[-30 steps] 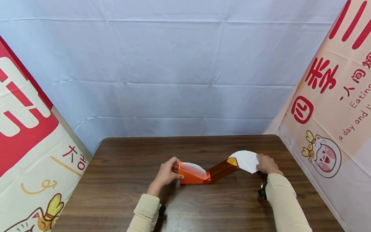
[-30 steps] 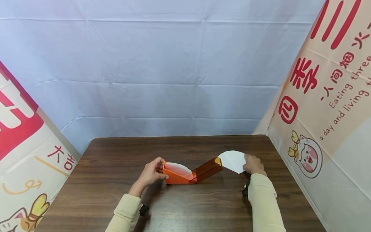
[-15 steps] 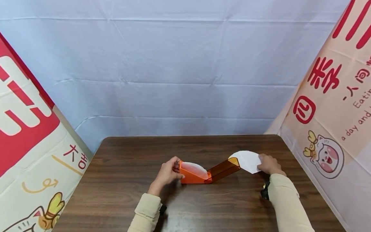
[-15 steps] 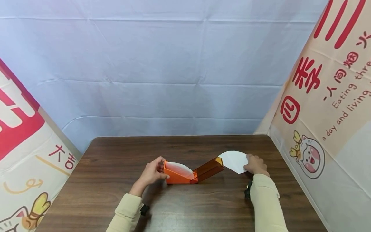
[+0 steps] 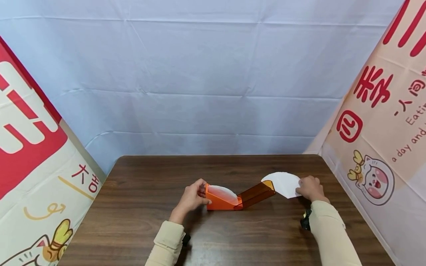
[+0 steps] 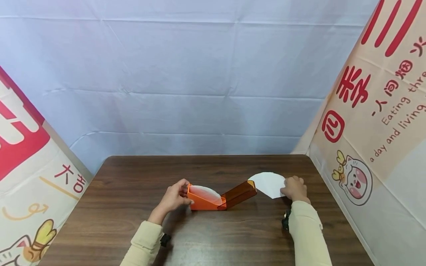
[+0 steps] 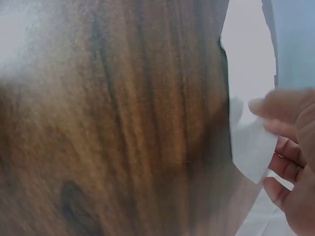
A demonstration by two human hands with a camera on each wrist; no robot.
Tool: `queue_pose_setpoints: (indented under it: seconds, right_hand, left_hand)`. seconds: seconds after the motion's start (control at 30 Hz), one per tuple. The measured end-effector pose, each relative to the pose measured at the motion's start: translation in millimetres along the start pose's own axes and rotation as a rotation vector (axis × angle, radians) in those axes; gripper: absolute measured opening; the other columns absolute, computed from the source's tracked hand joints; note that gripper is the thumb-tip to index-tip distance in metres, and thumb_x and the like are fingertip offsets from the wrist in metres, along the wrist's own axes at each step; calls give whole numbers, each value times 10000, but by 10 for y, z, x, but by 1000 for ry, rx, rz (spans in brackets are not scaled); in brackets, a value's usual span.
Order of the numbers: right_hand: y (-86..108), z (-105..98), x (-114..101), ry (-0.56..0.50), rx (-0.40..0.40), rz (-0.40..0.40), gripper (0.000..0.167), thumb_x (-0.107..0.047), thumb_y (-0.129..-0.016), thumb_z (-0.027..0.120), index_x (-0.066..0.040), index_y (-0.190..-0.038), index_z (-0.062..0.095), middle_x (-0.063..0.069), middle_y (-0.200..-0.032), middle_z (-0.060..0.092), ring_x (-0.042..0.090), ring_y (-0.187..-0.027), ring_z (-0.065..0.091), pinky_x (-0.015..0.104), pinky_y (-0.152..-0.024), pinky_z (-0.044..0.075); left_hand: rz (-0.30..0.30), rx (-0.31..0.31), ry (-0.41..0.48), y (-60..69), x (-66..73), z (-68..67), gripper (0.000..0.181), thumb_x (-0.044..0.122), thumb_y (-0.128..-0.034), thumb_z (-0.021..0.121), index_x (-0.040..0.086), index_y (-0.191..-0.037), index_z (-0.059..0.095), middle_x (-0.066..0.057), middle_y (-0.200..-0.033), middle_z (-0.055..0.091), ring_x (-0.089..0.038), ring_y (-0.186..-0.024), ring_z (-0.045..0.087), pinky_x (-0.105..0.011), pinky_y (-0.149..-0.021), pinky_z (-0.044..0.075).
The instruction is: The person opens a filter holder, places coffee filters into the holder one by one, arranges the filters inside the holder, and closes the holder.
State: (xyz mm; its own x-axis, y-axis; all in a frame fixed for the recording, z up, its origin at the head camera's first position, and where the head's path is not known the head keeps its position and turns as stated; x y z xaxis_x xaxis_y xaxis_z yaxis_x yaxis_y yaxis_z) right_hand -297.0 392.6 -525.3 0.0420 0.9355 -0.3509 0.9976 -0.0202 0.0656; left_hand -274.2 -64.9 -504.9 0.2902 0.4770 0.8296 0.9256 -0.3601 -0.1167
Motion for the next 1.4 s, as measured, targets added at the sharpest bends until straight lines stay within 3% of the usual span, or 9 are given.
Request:
queue_pose_setpoints:
  seconds: [0.1, 0.17, 0.27, 0.37, 0.5, 0.7, 0.97, 1.4]
  right_hand:
    - [-4, -60, -28, 8, 31, 4, 178, -42, -793, 524, -76, -619, 507, 89, -636, 451, 274, -641, 422, 402, -545, 327]
    - [-3, -105, -56, 3, 41, 10, 126, -7, -802, 501, -28, -730, 602, 147, -723, 563, 293, -653, 505, 428, -551, 389]
    - [5, -177, -100, -25, 46, 26, 236, 16, -798, 492, 32, -986, 634, 239, -959, 615, 377, -778, 579, 469, -578, 446]
    - [18, -235, -145, -67, 41, 43, 340, 15, -792, 477, 76, -1111, 579, 279, -1034, 590, 436, -846, 568, 476, -592, 454]
    - [39, -291, -186, -122, 74, 30, 272, -14, -788, 506, 83, -1012, 627, 255, -956, 615, 407, -802, 571, 468, -619, 454]
    - [70, -365, -216, -194, 124, -10, 139, -83, -808, 574, 23, -769, 655, 126, -760, 620, 222, -615, 499, 347, -543, 396]
    - [131, -472, -273, -251, 123, -1, 178, -105, -837, 593, 62, -842, 652, 174, -820, 615, 264, -694, 529, 362, -595, 416]
    - [184, -618, -393, -285, 206, -59, 99, -55, -816, 613, 30, -819, 662, 105, -754, 619, 182, -622, 465, 332, -568, 381]
  left_hand:
    - [0, 0, -5, -2, 0, -6, 445, 40, -649, 843, 120, -935, 512, -11, -840, 573, -158, -760, 599, -284, -662, 513]
    - [-3, 0, -6, -2, -1, -10, 446, 43, -649, 844, 123, -940, 516, -11, -836, 571, -165, -759, 599, -288, -665, 513]
    - [-8, -4, -7, 1, -3, -9, 446, 46, -656, 841, 126, -955, 520, -12, -838, 566, -174, -763, 595, -295, -669, 514]
    - [-17, -6, -7, 5, -3, -6, 445, 45, -661, 838, 133, -962, 522, -9, -842, 564, -170, -765, 590, -295, -674, 514]
    - [-23, -5, -1, 17, -3, -5, 443, 40, -663, 835, 139, -964, 525, -5, -846, 566, -162, -769, 588, -291, -677, 514]
    - [-12, -10, 11, 21, 1, -6, 441, 39, -666, 833, 131, -968, 525, -6, -843, 562, -170, -767, 585, -288, -672, 511]
    - [-23, -11, 7, 21, 3, -6, 444, 39, -665, 833, 133, -964, 519, -4, -838, 553, -158, -758, 573, -293, -671, 508]
    - [-17, -9, 10, 5, 7, -12, 437, 33, -659, 835, 118, -959, 529, -7, -834, 566, -156, -754, 578, -292, -666, 507]
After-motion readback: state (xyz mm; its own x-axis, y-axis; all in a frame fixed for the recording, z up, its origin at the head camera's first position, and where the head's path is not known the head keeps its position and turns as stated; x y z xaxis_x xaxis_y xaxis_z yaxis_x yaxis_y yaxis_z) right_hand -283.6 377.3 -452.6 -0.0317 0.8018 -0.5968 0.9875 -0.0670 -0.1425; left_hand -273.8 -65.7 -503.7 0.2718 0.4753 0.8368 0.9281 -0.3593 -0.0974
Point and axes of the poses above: each hand's wrist, its own y-axis away from the middle knuckle, its own z-axis out of the palm, x = y × z, the point moved 2 cm from there along -y, towards the middle knuckle
